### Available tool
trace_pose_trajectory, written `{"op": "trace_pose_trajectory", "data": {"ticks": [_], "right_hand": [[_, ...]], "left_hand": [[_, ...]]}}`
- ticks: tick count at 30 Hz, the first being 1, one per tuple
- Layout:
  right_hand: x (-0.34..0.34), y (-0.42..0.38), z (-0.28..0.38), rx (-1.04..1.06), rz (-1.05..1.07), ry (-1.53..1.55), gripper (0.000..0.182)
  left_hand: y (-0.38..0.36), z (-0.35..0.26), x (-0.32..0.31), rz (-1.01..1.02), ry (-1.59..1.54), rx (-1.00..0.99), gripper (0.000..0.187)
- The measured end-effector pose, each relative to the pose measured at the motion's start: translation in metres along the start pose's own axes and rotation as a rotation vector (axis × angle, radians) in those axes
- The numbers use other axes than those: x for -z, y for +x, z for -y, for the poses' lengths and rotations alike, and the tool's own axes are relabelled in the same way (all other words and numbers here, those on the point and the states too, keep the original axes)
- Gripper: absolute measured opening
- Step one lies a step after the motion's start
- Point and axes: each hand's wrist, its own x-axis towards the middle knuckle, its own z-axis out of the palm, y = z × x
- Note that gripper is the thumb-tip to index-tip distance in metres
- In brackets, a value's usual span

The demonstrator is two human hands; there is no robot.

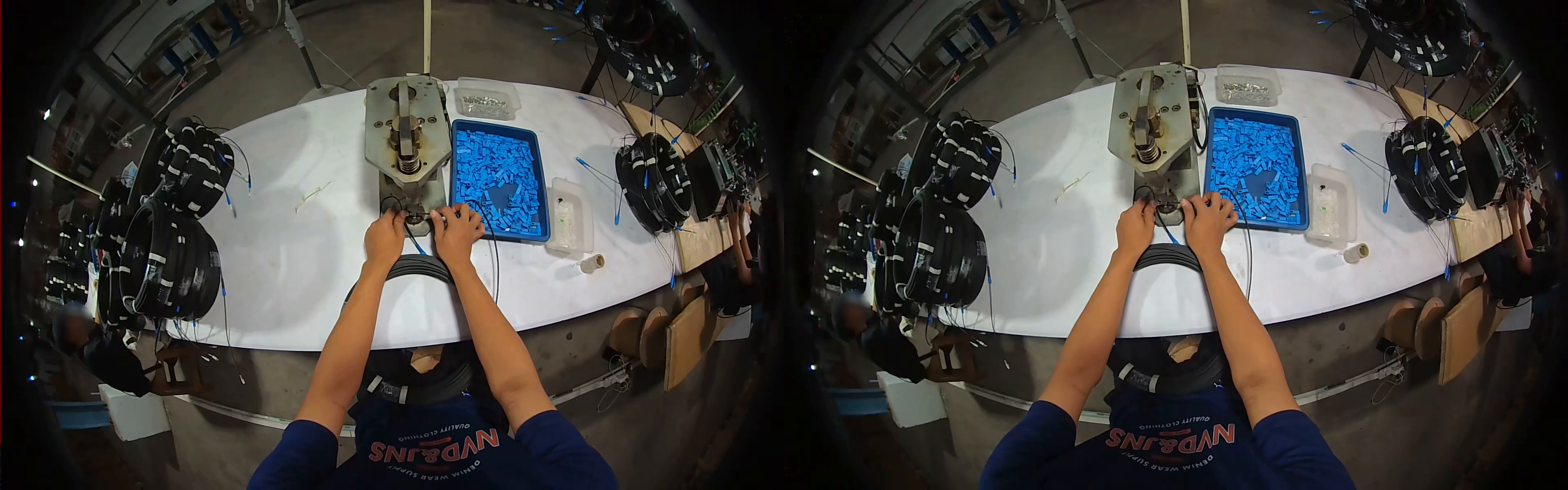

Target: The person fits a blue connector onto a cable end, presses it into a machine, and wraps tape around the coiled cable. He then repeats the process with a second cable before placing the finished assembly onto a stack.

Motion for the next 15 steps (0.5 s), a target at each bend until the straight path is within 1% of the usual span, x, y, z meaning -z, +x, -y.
{"op": "trace_pose_trajectory", "data": {"ticks": [7, 15], "right_hand": [[-0.0011, -0.0006, -0.0022, 0.004, 0.012, -0.012, 0.021], [-0.0009, -0.0002, -0.0009, -0.003, 0.027, -0.013, 0.022]], "left_hand": [[-0.0007, -0.0031, 0.0021, 0.018, -0.051, -0.003, 0.032], [0.0003, 0.0009, -0.0001, -0.027, -0.081, -0.058, 0.03]]}}
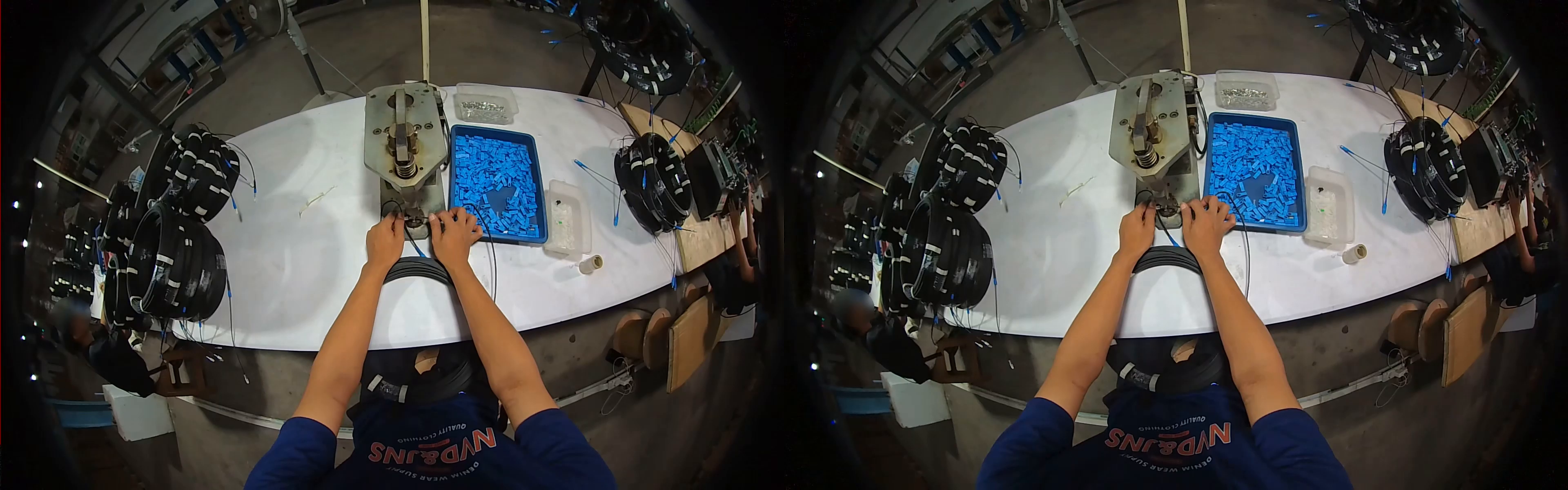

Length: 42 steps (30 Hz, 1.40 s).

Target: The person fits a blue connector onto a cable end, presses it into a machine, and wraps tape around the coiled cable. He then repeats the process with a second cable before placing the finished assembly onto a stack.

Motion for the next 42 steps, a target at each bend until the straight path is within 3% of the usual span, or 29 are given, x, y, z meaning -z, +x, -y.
{"op": "trace_pose_trajectory", "data": {"ticks": [42], "right_hand": [[-0.0006, 0.0002, -0.001, 0.003, 0.02, -0.025, 0.023]], "left_hand": [[0.0007, 0.0016, 0.0006, 0.033, -0.018, 0.055, 0.028]]}}
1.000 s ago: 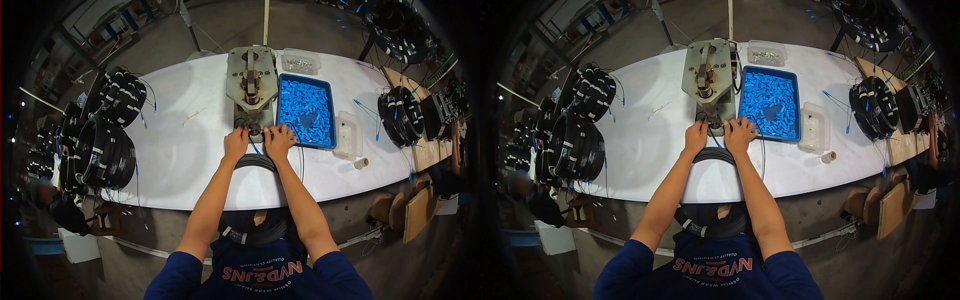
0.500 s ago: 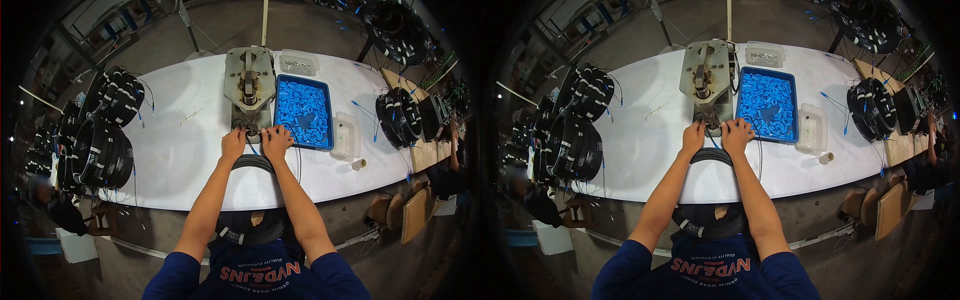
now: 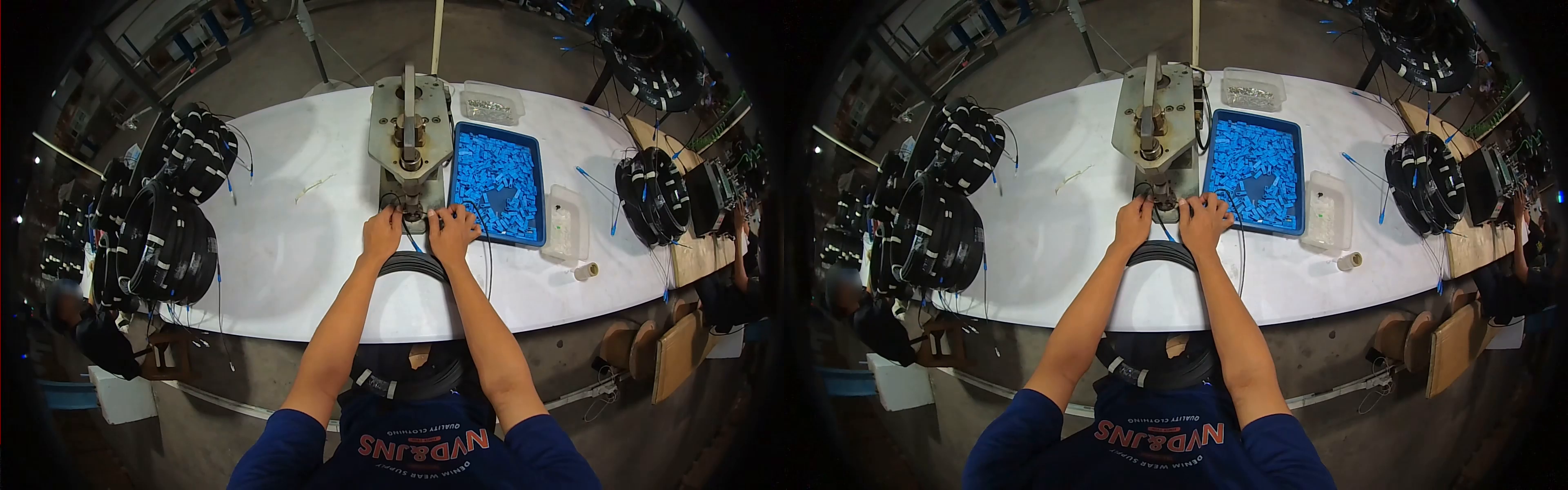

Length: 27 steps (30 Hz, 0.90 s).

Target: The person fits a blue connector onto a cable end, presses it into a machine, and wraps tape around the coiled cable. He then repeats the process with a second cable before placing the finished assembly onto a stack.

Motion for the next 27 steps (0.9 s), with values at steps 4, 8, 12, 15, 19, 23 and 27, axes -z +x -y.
{"op": "trace_pose_trajectory", "data": {"ticks": [4, 8, 12, 15, 19, 23, 27], "right_hand": [[0.0, 0.0, 0.0, 0.0, -0.004, 0.017, 0.023], [0.001, 0.0, 0.001, -0.008, 0.017, 0.005, 0.023], [0.001, 0.001, 0.001, -0.009, 0.018, 0.001, 0.023], [0.0, 0.0, 0.001, -0.011, 0.017, 0.004, 0.023], [0.0, 0.0, 0.0, 0.013, -0.012, -0.03, 0.028], [0.0, -0.001, 0.001, -0.001, 0.01, -0.004, 0.025], [0.0, 0.0, 0.0, -0.004, 0.014, -0.005, 0.025]], "left_hand": [[0.0, 0.0, -0.001, 0.002, 0.006, 0.002, 0.028], [0.0, 0.002, -0.001, -0.024, -0.001, -0.02, 0.029], [-0.002, 0.0, -0.002, -0.075, -0.086, -0.055, 0.023], [-0.001, 0.005, -0.003, -0.134, 0.032, -0.256, 0.017], [-0.006, 0.001, -0.002, -0.075, 0.227, -0.252, 0.016], [-0.014, -0.007, 0.0, -0.146, 0.417, -0.317, 0.017], [-0.018, -0.009, -0.001, -0.085, 0.473, -0.284, 0.024]]}}
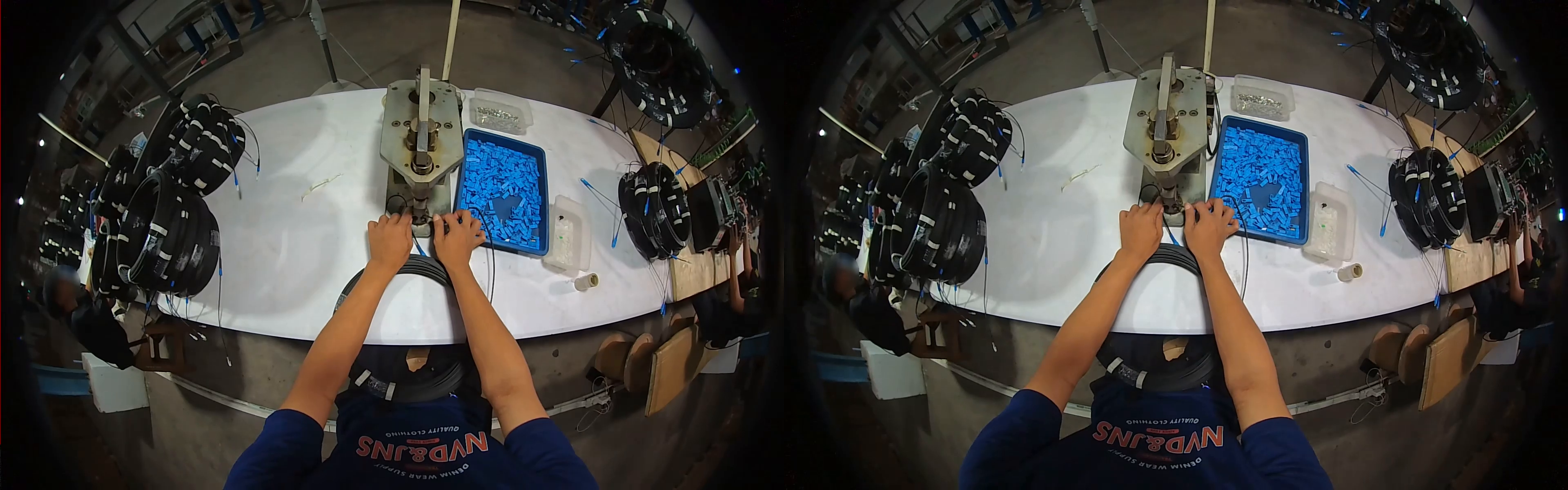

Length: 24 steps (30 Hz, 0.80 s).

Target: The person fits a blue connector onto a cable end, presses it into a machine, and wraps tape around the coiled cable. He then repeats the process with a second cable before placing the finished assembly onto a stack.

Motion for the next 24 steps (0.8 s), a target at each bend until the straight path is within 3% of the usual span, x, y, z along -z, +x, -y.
{"op": "trace_pose_trajectory", "data": {"ticks": [1, 3, 4, 7, 13, 24], "right_hand": [[0.0, 0.0, 0.001, -0.008, 0.009, 0.013, 0.025], [0.0, 0.002, 0.001, 0.004, -0.005, -0.006, 0.026], [0.0, 0.0, 0.001, 0.01, -0.01, -0.028, 0.026], [-0.001, 0.0, 0.001, 0.004, -0.011, -0.022, 0.027], [0.0, 0.001, 0.002, -0.002, 0.01, -0.037, 0.028], [-0.002, 0.0, 0.001, 0.019, -0.011, -0.054, 0.029]], "left_hand": [[-0.004, -0.001, 0.001, -0.001, 0.002, 0.002, 0.024], [-0.009, -0.005, 0.005, 0.101, 0.028, -0.001, 0.047], [-0.013, -0.009, 0.007, 0.102, 0.028, -0.001, 0.047], [-0.021, -0.014, 0.009, 0.196, -0.013, 0.069, 0.073], [-0.014, -0.014, 0.017, 0.36, -0.095, 0.133, 0.072], [-0.009, -0.015, 0.023, 0.365, -0.128, 0.162, 0.068]]}}
